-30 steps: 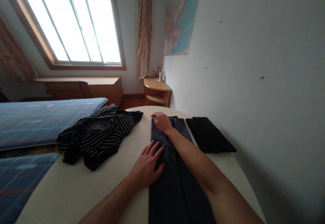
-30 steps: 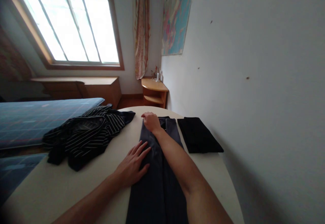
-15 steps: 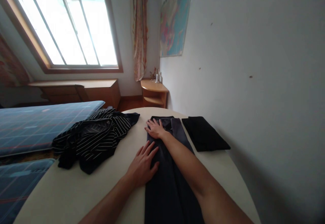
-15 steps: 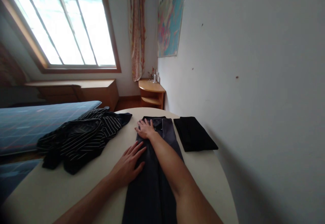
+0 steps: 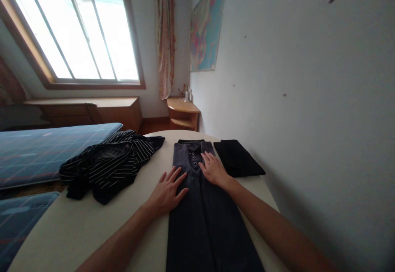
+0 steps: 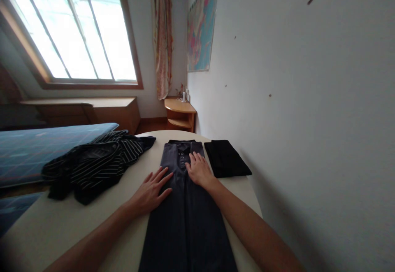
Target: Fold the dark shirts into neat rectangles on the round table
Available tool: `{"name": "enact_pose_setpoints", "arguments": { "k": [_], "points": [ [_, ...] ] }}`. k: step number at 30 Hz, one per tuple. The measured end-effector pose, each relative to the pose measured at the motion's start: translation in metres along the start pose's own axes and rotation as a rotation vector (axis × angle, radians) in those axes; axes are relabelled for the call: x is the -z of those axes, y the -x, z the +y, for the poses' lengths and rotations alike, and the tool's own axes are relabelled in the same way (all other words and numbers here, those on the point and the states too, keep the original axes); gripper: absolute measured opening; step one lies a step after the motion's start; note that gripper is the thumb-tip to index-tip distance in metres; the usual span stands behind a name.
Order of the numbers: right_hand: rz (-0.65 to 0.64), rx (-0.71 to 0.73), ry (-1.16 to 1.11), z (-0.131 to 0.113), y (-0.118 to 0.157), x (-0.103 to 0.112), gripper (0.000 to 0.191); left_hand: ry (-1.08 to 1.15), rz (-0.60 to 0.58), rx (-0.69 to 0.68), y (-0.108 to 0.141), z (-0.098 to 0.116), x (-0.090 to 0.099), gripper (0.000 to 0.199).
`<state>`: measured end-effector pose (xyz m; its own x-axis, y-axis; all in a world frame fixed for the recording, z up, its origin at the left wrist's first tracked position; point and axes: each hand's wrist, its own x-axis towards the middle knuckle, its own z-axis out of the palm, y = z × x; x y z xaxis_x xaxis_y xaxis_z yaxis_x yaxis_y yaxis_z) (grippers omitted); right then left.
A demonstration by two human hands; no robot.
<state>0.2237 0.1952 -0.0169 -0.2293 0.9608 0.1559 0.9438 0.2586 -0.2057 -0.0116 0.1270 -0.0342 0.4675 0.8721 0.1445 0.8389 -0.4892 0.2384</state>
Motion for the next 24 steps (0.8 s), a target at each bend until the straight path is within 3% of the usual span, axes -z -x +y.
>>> {"name": "enact_pose_setpoints", "arguments": {
  "k": [3,8,16,20,24],
  "points": [
    [0.024,0.032,0.002,-0.007,0.022,0.005,0.058,-0.026,-0.014,-0.007,-0.005,-0.006,0.0,0.061],
    [0.003,-0.047,0.001,-0.019,0.043,0.006,0.059,-0.084,-0.03,0.004,-0.023,-0.018,0.008,0.061],
    [-0.097,-0.142,-0.035,-0.007,0.03,-0.015,0.069,-0.195,-0.04,-0.02,-0.077,-0.045,0.014,0.058],
    [-0.064,-0.159,-0.059,-0.002,0.016,-0.02,0.071,-0.248,-0.018,0.012,-0.092,-0.027,0.019,0.052],
    [0.01,-0.116,-0.074,0.0,0.014,-0.019,0.067,-0.241,0.037,-0.062,-0.07,0.01,0.013,0.055]
  ]
}}
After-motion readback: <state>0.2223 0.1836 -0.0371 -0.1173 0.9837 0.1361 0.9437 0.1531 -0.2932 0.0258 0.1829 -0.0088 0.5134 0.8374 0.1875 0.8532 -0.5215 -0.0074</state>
